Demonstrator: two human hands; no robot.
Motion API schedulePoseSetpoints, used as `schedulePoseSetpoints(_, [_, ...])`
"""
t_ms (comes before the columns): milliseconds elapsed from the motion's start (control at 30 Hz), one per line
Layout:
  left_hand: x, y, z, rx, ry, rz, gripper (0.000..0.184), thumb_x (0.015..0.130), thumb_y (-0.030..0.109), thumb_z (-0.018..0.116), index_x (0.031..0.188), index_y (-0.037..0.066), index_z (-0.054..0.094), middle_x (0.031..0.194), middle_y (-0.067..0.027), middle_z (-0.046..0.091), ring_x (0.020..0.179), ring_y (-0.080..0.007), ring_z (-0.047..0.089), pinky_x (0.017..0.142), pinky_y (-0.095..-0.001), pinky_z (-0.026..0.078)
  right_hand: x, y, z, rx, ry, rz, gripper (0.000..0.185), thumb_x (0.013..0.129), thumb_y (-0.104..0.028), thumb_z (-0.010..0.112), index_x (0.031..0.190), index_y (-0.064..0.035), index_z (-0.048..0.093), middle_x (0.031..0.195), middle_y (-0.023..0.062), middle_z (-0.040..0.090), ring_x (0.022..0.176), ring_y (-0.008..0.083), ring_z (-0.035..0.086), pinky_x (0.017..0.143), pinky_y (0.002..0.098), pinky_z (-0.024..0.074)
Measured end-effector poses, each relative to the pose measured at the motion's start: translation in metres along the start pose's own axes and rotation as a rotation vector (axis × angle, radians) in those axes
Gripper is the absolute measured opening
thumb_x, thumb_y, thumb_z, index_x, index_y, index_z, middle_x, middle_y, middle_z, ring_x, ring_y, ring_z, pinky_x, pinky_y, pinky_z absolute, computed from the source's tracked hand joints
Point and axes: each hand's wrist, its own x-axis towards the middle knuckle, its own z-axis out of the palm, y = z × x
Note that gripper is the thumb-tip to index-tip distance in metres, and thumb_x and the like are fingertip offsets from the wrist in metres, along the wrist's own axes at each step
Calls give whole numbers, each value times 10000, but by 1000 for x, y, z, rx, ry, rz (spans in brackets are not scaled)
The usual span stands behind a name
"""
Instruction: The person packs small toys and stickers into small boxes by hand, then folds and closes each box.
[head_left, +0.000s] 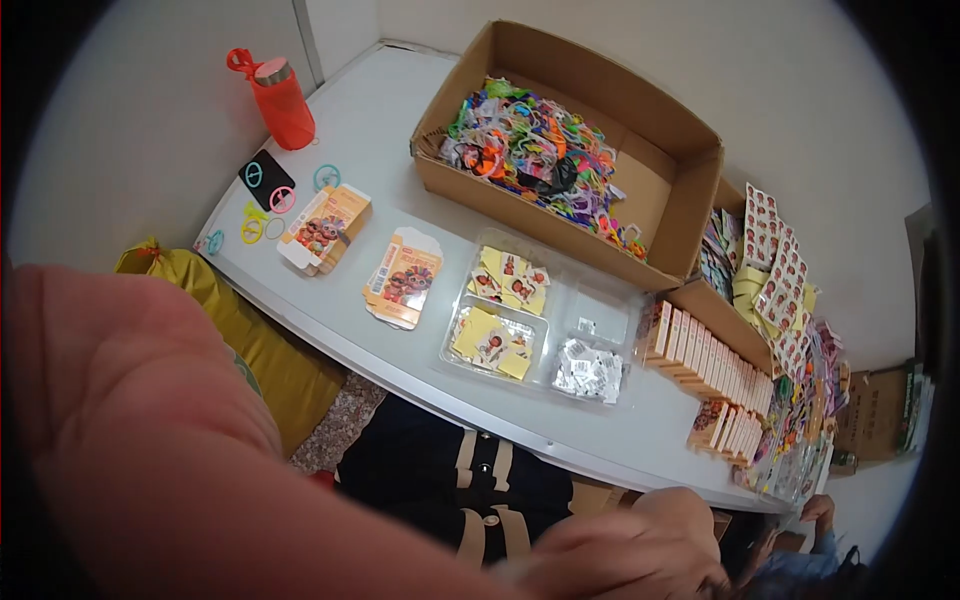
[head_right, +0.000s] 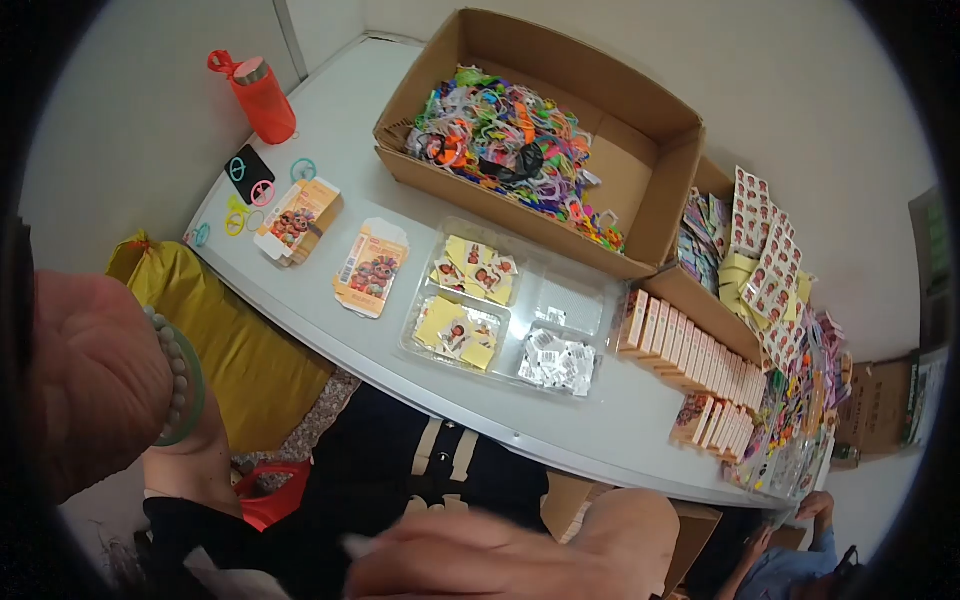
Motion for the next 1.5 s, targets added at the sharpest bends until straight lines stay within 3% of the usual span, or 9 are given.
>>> schedulePoseSetpoints(367, [-3,-1,1,11,6,-5,406,824,224,667,1092,-51,537,974,-192,588,829,-296,589,705,-373,492,-23,-3,-13,118,233,143,13,801,-64,561,789,-62,564,783,58,512,715,189,533,598,286,450])
schedulePoseSetpoints(467, [-1,0,0,17,12,1,403,824,222,666,1092,-51,538,973,-190,588,827,-294,588,704,-371,492,-15,3,-4,332,278,192,21,798,-75,572,801,-56,580,803,63,530,742,195,543,616,285,456])
schedulePoseSetpoints(833, [2,-5,3,19,9,11,395,824,216,662,1091,-49,540,970,-183,589,823,-286,586,702,-365,490,10,4,18,590,270,461,107,785,-117,609,847,-35,641,875,84,596,842,218,582,681,284,480])
schedulePoseSetpoints(867, [1,-6,4,18,10,11,395,824,215,661,1091,-49,541,970,-182,589,822,-286,586,701,-365,490,17,5,22,616,178,384,115,784,-121,612,851,-33,646,881,86,602,851,220,585,687,283,482])
schedulePoseSetpoints(900, [1,-6,4,19,5,10,394,824,215,661,1091,-49,541,969,-181,589,822,-285,586,701,-364,490,25,16,29,657,44,105,123,755,-114,642,844,-30,645,910,79,607,862,229,585,694,303,487])
schedulePoseSetpoints(1000, [1,-7,4,18,1,11,392,824,213,660,1090,-48,542,968,-180,589,820,-283,586,701,-363,490,46,23,7,673,-293,-55,160,697,-116,694,815,-22,643,933,91,626,854,256,588,701,344,489])
schedulePoseSetpoints(1233, [-2,-9,2,17,4,5,387,824,209,657,1090,-47,543,966,-175,589,817,-278,584,699,-359,489,20,26,17,800,95,-49,156,703,-118,690,814,-19,643,927,93,628,845,256,589,697,346,489])
schedulePoseSetpoints(1500, [0,-9,1,6,9,24,381,823,204,654,1089,-46,545,963,-170,590,814,-273,583,697,-355,489,17,29,27,758,191,-12,152,711,-119,686,813,-15,643,920,95,630,834,256,591,694,349,489])
